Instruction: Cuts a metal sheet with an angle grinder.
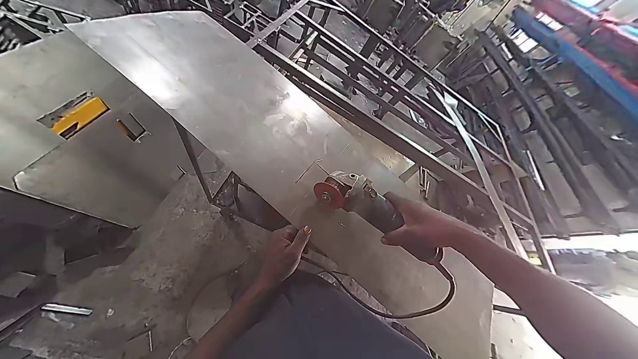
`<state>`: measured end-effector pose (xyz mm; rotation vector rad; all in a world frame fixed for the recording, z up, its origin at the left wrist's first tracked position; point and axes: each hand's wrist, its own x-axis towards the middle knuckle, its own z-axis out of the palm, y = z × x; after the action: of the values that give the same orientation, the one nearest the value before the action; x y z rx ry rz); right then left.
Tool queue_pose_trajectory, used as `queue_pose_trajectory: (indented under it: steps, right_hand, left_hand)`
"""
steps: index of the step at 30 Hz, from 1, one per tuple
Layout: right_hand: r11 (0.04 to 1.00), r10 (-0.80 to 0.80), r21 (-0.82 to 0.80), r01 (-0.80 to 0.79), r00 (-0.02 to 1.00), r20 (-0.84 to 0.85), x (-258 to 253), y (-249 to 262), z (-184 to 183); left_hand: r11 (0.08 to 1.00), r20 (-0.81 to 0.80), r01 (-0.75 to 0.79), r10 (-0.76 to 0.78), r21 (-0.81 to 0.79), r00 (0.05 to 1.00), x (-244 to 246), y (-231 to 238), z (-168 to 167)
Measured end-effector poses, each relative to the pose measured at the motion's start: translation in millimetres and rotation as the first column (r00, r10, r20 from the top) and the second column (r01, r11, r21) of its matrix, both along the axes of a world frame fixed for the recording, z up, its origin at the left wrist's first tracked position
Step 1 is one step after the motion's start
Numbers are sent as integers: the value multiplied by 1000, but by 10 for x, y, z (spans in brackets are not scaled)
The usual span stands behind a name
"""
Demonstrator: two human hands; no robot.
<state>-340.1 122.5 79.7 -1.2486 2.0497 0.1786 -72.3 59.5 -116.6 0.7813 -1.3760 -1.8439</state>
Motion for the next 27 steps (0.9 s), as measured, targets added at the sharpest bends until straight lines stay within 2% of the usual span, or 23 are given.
queue_pose_trajectory:
  steps: [27]
  right_hand:
    - [998, 52, 25, -50, 995, -90, 150, -45, 2]
  left_hand:
    - [999, 23, -41, 42, -15, 999, -23, 12, -17]
